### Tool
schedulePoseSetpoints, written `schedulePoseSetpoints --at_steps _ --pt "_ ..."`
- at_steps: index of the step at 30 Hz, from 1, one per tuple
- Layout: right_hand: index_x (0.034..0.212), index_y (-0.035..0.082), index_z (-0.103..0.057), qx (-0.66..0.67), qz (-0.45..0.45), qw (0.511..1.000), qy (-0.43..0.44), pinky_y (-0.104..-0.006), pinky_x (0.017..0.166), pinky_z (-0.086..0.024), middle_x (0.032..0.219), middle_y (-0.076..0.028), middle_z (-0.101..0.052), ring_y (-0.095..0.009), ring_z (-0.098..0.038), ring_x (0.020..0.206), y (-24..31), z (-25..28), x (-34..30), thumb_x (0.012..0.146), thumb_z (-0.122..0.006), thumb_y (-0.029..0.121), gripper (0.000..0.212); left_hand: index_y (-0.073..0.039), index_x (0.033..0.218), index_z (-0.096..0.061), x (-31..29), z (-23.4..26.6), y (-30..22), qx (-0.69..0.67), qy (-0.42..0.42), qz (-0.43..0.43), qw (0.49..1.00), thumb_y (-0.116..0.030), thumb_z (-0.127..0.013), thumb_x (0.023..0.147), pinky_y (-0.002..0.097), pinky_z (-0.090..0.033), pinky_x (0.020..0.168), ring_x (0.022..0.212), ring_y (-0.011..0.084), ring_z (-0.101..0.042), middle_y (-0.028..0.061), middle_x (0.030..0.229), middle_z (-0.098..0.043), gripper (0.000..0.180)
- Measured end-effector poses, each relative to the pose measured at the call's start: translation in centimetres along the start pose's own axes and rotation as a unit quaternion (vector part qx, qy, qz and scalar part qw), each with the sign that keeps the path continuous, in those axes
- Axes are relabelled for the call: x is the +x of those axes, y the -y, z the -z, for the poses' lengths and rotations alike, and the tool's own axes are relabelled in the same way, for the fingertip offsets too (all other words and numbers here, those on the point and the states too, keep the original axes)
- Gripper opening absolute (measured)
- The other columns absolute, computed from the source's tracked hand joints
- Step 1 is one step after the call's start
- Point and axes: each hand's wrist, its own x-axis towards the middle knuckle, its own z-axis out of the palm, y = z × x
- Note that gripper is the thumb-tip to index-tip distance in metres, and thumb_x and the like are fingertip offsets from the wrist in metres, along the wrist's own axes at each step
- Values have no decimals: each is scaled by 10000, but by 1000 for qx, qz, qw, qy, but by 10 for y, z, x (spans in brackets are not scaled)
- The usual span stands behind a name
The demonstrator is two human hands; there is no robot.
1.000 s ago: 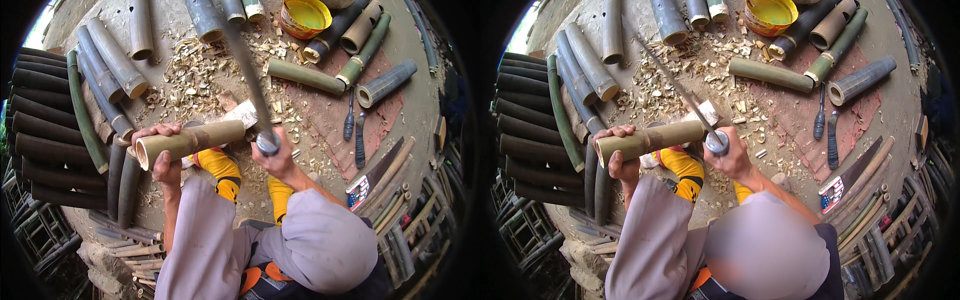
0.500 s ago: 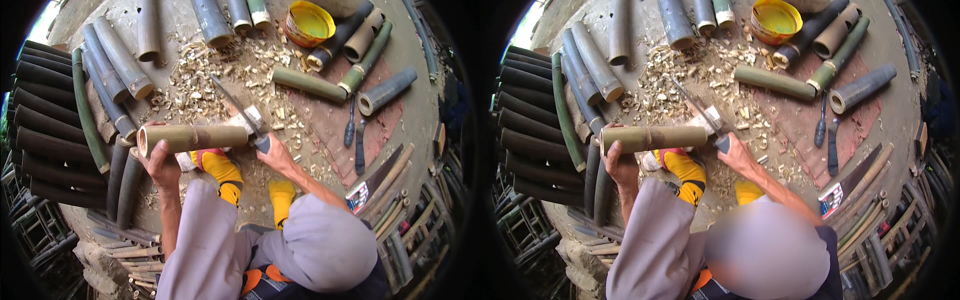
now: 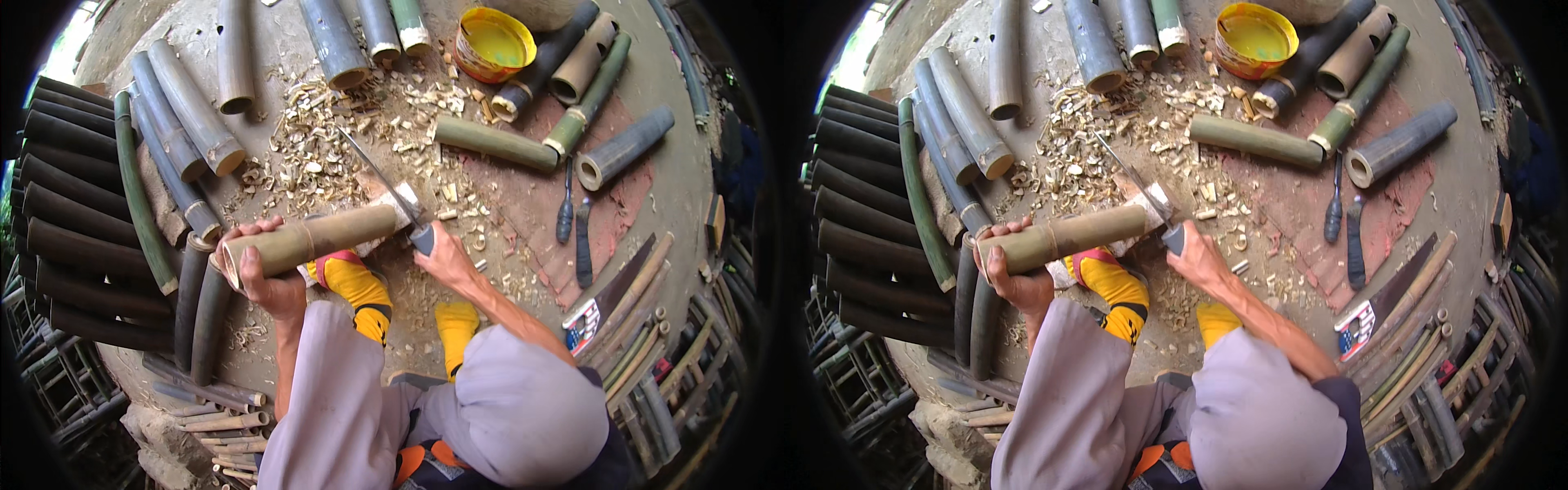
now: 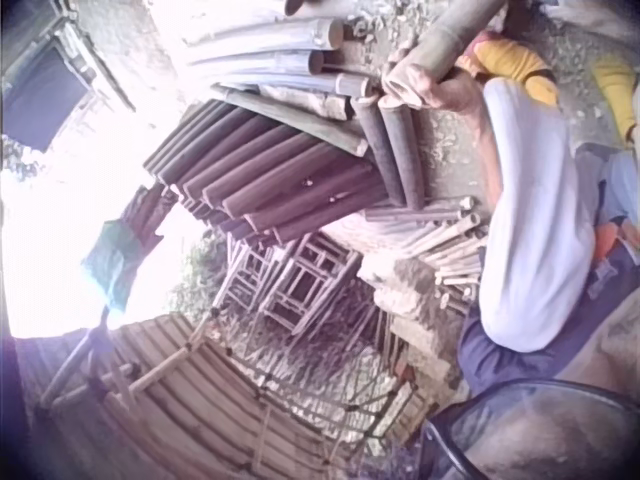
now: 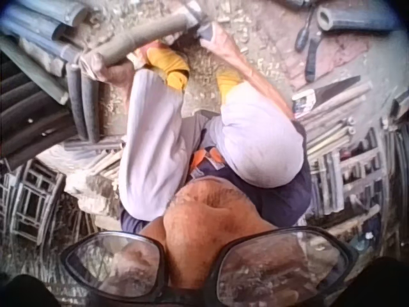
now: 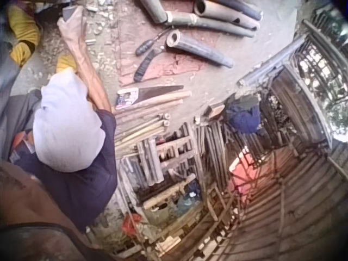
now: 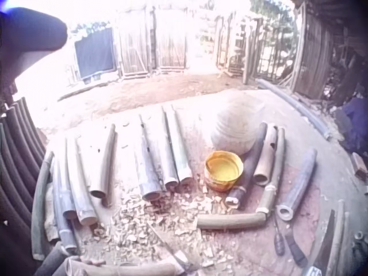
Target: The person shapes the end of a bamboo pole with a large blade, carving the wood while resting the pole on a block and rotating it by hand.
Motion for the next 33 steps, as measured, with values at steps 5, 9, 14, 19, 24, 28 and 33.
schedulePoseSetpoints --at_steps 5,9,14,19,24,28,33 --pt "992 -24 -497 83 165 975 -127 -295 576 -536 783 -135 -638 -235 -673 654 61 15 -23 767 -722 90 337 -55 1109 -490 -8 17 -11 7 28 3 1000 -245 -590 763 509 -453 921 936 249 -553 100 993 -538 407" --pt "986 -20 -474 37 252 956 -145 -319 529 -547 770 -157 -627 -221 -659 620 28 1 -7 768 -697 68 325 -53 1119 -489 -10 7 -6 2 39 -7 999 -239 -585 758 520 -445 933 953 259 -553 101 996 -539 418" --pt "1021 -47 -480 18 31 999 28 -353 558 -556 775 -225 -645 -267 -670 649 30 8 -4 772 -673 87 343 -43 1143 -478 -7 20 -15 12 72 1 997 -226 -582 748 533 -436 945 959 272 -554 113 1013 -539 448" --pt "1006 -23 -491 114 246 945 -183 -306 542 -540 755 -160 -637 -238 -673 640 63 17 -25 755 -710 101 356 -32 1156 -468 -10 21 -7 -3 128 -13 992 -236 -596 731 561 -423 955 971 310 -553 140 1030 -536 489" --pt "983 -23 -500 -5 58 998 -8 -340 569 -557 740 -178 -644 -271 -686 668 10 0 1 724 -708 62 343 -27 1160 -459 -14 6 -9 -9 191 -28 981 -219 -633 706 571 -423 960 940 313 -573 166 980 -550 524" --pt "991 -28 -507 41 170 980 -89 -341 582 -560 740 -195 -645 -276 -686 668 57 13 -19 746 -686 48 313 -21 1093 -458 -15 16 -17 8 126 -20 992 -240 -679 695 576 -444 927 902 312 -584 171 956 -564 505" --pt "999 8 -512 6 55 998 17 -312 587 -547 768 -139 -644 -236 -682 690 14 -1 -6 776 -669 62 278 11 1154 -471 -8 26 -5 43 178 -42 982 -277 -660 666 518 -432 949 999 319 -553 181 1019 -548 597"
